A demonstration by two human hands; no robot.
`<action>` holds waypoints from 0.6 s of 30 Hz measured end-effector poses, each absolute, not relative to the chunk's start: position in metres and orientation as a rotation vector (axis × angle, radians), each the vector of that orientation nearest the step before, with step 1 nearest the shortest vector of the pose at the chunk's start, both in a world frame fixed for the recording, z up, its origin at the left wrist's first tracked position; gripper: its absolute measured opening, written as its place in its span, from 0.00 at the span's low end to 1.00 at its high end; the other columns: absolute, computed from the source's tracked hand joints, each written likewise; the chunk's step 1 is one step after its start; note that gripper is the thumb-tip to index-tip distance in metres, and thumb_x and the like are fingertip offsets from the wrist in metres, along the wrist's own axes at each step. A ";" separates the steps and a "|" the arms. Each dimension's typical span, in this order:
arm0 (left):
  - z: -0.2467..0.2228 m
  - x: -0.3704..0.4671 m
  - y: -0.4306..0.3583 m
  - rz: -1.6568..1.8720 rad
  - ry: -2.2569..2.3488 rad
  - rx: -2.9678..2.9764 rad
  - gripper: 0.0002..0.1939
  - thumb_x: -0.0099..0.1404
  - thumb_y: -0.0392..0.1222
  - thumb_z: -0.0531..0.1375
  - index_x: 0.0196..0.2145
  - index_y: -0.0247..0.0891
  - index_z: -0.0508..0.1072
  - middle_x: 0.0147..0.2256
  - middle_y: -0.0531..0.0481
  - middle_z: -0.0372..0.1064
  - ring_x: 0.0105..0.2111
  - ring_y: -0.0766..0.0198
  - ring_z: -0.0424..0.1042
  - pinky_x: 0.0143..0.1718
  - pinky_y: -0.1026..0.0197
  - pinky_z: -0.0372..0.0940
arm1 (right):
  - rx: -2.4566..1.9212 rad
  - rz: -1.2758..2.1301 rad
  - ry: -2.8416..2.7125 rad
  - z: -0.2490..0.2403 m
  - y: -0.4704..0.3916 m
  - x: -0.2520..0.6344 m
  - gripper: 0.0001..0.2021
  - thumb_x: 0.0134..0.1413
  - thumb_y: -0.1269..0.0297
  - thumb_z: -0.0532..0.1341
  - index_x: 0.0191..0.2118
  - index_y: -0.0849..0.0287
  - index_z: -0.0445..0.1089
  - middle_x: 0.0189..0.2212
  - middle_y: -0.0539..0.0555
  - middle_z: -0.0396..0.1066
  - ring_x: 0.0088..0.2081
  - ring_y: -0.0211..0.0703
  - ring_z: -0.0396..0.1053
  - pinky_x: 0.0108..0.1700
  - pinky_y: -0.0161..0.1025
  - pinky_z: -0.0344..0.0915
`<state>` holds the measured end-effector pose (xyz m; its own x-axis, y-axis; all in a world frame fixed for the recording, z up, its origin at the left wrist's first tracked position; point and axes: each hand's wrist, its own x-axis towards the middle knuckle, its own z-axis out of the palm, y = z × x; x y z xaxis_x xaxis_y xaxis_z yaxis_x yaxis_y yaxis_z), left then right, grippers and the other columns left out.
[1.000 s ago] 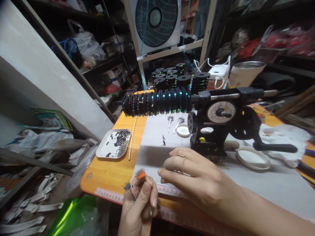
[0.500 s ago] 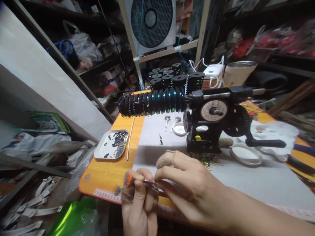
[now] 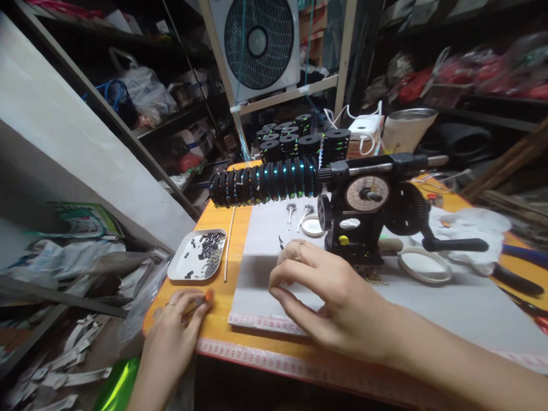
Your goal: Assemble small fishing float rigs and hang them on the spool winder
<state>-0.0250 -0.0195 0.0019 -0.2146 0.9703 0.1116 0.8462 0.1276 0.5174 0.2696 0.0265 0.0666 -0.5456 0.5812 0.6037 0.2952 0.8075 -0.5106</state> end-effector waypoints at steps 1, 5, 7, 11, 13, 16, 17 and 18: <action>0.004 -0.021 -0.020 0.747 2.163 1.814 0.12 0.64 0.47 0.57 0.43 0.44 0.73 0.48 0.44 0.69 0.42 0.48 0.71 0.43 0.48 0.64 | -0.657 0.457 -2.174 0.067 0.027 0.269 0.05 0.59 0.76 0.58 0.37 0.60 0.69 0.31 0.53 0.64 0.34 0.38 0.63 0.35 0.36 0.61; 0.016 0.023 -0.029 1.217 2.032 1.605 0.20 0.63 0.53 0.59 0.51 0.44 0.67 0.48 0.43 0.63 0.39 0.54 0.70 0.38 0.54 0.65 | -0.688 0.466 -2.156 0.065 0.028 0.269 0.05 0.59 0.71 0.61 0.36 0.57 0.74 0.28 0.51 0.63 0.32 0.38 0.62 0.32 0.36 0.59; 0.019 0.052 -0.034 1.360 1.750 1.411 0.18 0.68 0.55 0.54 0.50 0.43 0.66 0.44 0.43 0.65 0.37 0.58 0.69 0.37 0.57 0.64 | -0.700 0.478 -2.128 0.063 0.027 0.269 0.04 0.59 0.70 0.62 0.36 0.56 0.75 0.27 0.51 0.64 0.31 0.38 0.62 0.32 0.36 0.59; 0.018 0.097 -0.033 1.440 1.270 1.114 0.15 0.69 0.54 0.54 0.39 0.40 0.68 0.36 0.48 0.65 0.27 0.68 0.60 0.31 0.64 0.61 | -0.670 0.574 -2.034 0.057 0.025 0.267 0.05 0.59 0.71 0.62 0.37 0.57 0.75 0.29 0.52 0.68 0.33 0.37 0.65 0.34 0.34 0.63; 0.017 0.111 -0.030 1.418 1.126 1.000 0.15 0.68 0.54 0.55 0.34 0.39 0.68 0.30 0.52 0.61 0.25 0.70 0.57 0.29 0.66 0.59 | -0.646 0.583 -1.983 0.053 0.024 0.266 0.05 0.58 0.72 0.63 0.38 0.57 0.76 0.31 0.52 0.71 0.35 0.37 0.68 0.38 0.34 0.65; 0.016 0.125 -0.029 1.362 1.112 0.895 0.16 0.67 0.55 0.57 0.34 0.38 0.68 0.26 0.55 0.59 0.26 0.69 0.59 0.31 0.68 0.61 | -0.679 0.551 -1.923 0.048 0.025 0.266 0.05 0.57 0.71 0.64 0.38 0.55 0.77 0.31 0.50 0.73 0.35 0.37 0.70 0.46 0.37 0.66; 0.015 0.128 -0.029 1.348 1.126 0.886 0.16 0.67 0.55 0.57 0.36 0.38 0.69 0.26 0.54 0.61 0.27 0.68 0.61 0.32 0.68 0.62 | -0.689 0.541 -1.914 0.047 0.025 0.267 0.06 0.57 0.71 0.64 0.38 0.55 0.78 0.31 0.50 0.74 0.35 0.37 0.71 0.48 0.38 0.66; 0.013 0.131 -0.030 1.343 1.139 0.886 0.16 0.67 0.55 0.57 0.38 0.38 0.70 0.27 0.53 0.63 0.28 0.67 0.63 0.33 0.67 0.63 | -0.692 0.531 -1.913 0.047 0.025 0.267 0.06 0.57 0.71 0.64 0.39 0.55 0.78 0.31 0.50 0.74 0.35 0.37 0.71 0.48 0.38 0.66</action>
<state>0.1309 -0.0299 0.0134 -0.1091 0.9883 -0.1065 -0.2666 0.0741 0.9610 0.2670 0.0252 0.0469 -0.3439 0.6691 0.6588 0.2338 0.7405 -0.6300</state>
